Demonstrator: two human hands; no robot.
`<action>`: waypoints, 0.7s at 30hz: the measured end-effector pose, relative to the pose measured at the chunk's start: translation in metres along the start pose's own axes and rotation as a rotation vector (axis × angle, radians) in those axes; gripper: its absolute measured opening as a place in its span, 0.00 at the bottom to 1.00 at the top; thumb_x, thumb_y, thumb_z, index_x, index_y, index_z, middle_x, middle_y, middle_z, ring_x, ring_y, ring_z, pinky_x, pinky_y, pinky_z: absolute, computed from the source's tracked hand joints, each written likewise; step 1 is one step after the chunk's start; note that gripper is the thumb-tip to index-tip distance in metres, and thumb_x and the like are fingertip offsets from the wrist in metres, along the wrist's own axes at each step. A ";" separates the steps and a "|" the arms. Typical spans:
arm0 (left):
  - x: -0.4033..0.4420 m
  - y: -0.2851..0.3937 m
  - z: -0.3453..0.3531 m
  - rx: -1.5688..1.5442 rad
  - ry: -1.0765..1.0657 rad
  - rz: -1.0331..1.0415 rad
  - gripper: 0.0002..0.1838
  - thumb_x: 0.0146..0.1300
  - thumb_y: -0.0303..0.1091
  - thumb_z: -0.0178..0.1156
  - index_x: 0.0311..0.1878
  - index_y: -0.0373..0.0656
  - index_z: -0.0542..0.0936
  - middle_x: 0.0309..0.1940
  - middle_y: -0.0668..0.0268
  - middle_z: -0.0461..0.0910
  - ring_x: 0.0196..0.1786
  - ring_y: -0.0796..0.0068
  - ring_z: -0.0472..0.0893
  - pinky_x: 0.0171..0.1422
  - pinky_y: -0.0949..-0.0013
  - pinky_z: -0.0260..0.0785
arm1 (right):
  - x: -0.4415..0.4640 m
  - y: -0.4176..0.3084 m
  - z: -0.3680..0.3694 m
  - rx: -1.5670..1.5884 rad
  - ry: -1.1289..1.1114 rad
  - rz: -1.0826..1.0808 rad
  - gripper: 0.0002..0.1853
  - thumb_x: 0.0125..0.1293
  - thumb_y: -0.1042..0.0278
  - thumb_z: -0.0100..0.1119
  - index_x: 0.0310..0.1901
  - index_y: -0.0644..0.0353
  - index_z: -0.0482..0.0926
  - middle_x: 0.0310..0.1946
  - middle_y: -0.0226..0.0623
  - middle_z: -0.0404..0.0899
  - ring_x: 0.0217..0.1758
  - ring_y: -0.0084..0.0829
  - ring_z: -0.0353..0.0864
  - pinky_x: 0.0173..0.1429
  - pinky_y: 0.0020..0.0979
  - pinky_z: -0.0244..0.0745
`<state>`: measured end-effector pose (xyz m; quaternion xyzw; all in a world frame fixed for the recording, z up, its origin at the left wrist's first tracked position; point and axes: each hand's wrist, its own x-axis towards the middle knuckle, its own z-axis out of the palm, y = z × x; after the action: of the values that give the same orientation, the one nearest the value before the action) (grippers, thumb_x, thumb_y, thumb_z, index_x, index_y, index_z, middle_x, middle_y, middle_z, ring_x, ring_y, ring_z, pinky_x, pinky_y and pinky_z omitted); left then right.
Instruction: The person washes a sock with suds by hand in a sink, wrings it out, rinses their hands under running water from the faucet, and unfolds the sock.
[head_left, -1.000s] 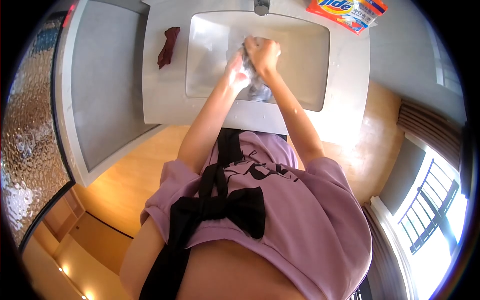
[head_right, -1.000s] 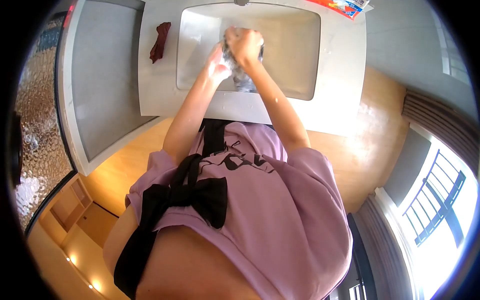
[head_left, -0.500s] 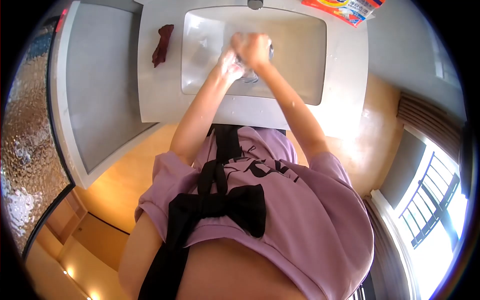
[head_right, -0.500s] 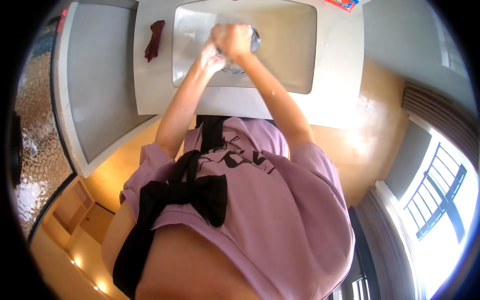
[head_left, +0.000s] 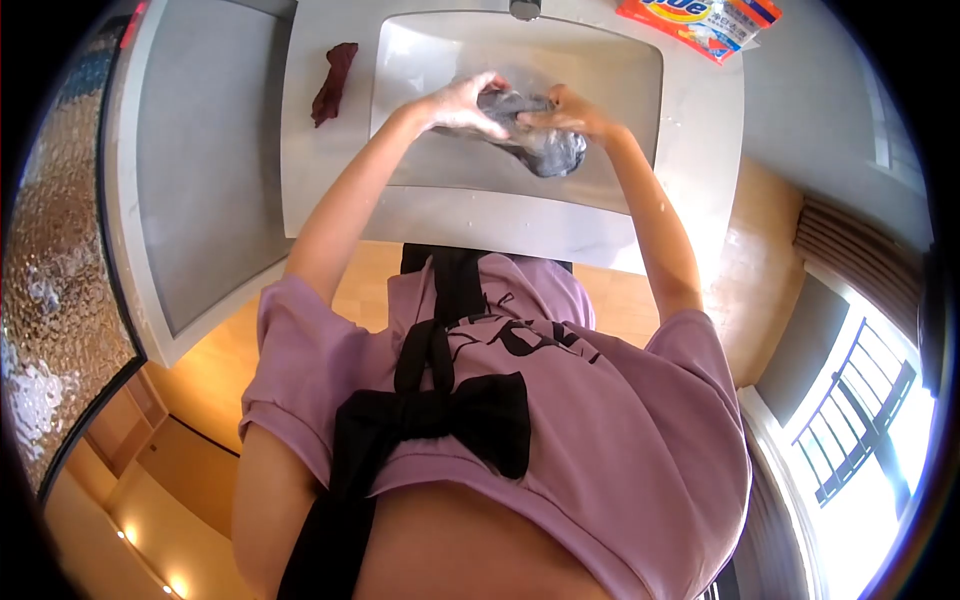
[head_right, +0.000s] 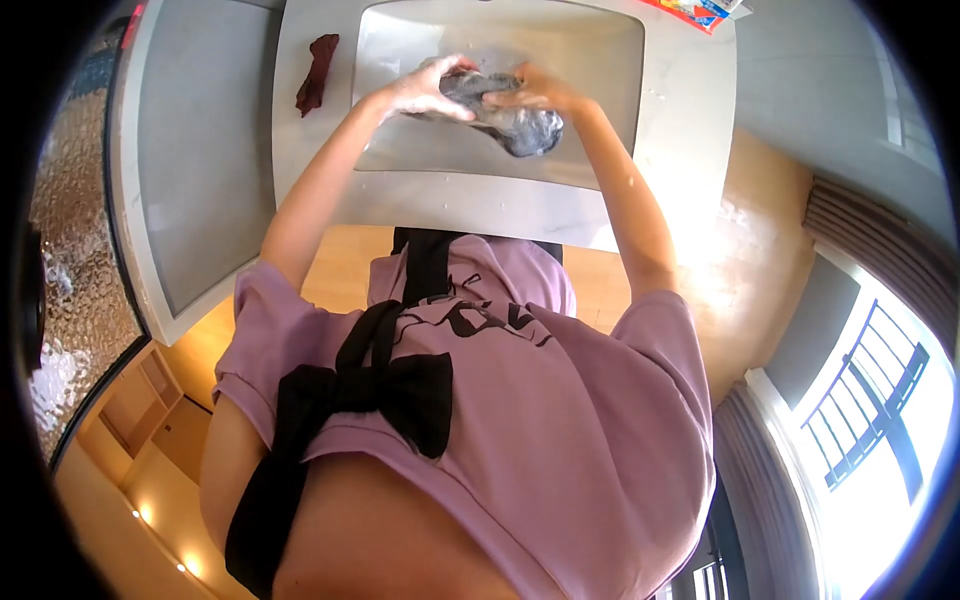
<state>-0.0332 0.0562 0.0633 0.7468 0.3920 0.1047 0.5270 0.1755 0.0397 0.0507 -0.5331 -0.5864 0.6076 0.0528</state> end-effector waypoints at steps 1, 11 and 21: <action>0.005 -0.007 -0.003 0.164 -0.145 -0.094 0.27 0.38 0.40 0.69 0.43 0.39 0.71 0.40 0.62 0.74 0.44 0.69 0.72 0.49 0.68 0.63 | -0.001 -0.002 -0.003 0.065 -0.019 0.048 0.31 0.43 0.47 0.66 0.39 0.69 0.73 0.29 0.38 0.75 0.36 0.26 0.72 0.40 0.26 0.66; -0.018 -0.019 0.001 -0.692 -0.083 -0.363 0.22 0.49 0.45 0.59 0.41 0.35 0.74 0.37 0.64 0.77 0.38 0.77 0.76 0.44 0.76 0.66 | 0.001 0.014 -0.015 0.901 0.258 -0.143 0.20 0.52 0.53 0.60 0.33 0.65 0.74 0.28 0.34 0.75 0.29 0.24 0.75 0.33 0.26 0.72; -0.016 -0.051 0.043 -1.665 0.273 -0.103 0.19 0.65 0.45 0.41 0.49 0.40 0.66 0.39 0.66 0.72 0.37 0.76 0.74 0.42 0.74 0.69 | 0.023 -0.010 0.009 0.781 0.655 -0.104 0.30 0.53 0.40 0.53 0.34 0.69 0.74 0.24 0.36 0.74 0.23 0.24 0.72 0.23 0.24 0.68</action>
<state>-0.0435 0.0217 0.0050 0.0770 0.2807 0.4244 0.8574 0.1532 0.0527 0.0428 -0.6061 -0.2943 0.5790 0.4591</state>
